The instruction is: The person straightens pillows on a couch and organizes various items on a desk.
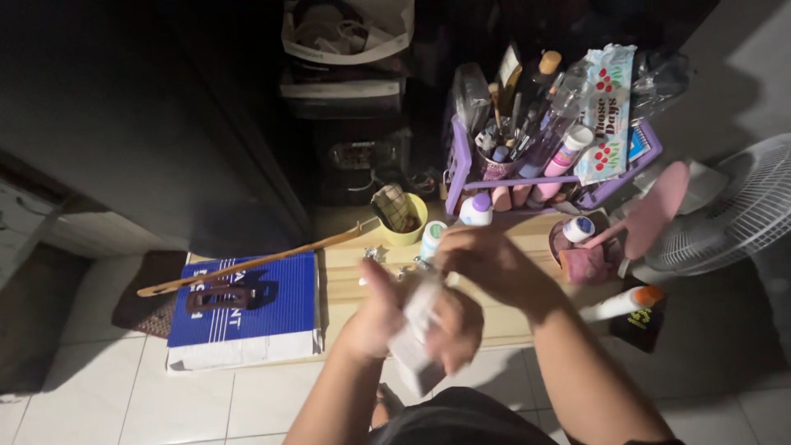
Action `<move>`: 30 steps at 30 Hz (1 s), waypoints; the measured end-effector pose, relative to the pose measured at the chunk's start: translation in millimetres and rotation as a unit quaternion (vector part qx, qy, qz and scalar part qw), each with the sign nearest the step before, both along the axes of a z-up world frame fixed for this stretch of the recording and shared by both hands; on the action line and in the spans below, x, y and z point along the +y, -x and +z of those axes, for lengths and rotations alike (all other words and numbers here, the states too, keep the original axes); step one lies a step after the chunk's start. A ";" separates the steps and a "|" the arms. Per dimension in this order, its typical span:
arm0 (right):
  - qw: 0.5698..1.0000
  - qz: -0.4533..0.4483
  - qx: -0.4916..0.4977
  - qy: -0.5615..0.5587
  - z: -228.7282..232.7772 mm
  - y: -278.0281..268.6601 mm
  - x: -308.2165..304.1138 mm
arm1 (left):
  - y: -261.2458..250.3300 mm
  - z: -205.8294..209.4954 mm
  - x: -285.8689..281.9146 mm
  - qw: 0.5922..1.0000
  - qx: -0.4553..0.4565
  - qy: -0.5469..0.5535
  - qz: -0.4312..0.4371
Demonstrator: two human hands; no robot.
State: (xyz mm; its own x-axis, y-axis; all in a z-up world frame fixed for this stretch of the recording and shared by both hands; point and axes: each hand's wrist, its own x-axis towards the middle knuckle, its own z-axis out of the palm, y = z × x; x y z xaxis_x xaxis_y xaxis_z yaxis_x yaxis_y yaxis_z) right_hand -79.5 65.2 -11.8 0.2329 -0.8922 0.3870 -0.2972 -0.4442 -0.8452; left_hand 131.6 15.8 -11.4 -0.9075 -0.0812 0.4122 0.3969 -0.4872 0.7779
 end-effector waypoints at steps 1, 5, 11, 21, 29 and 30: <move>1.000 -0.004 0.000 -0.001 -4.1 -4.5 1.6 | 0.5 8.7 0.6 1.000 0.000 -0.001 -0.004; 0.982 0.127 -0.046 -0.131 -15.6 -18.9 1.6 | 2.0 39.2 -5.2 0.949 0.095 -0.066 0.292; 0.927 -0.001 0.288 -0.238 44.5 -24.7 1.5 | -9.1 41.2 -40.5 0.686 -0.079 0.389 0.610; 1.000 -0.001 -0.024 0.011 15.1 -17.8 -25.4 | -12.3 2.4 -34.1 0.979 -0.105 0.167 0.050; 0.975 -0.028 0.214 -0.048 12.1 -54.7 -21.2 | -17.9 25.8 -49.8 0.904 0.077 0.019 0.419; 0.959 0.006 0.245 -0.140 36.3 -61.7 -22.1 | -18.9 40.0 -51.4 0.841 0.028 0.107 0.530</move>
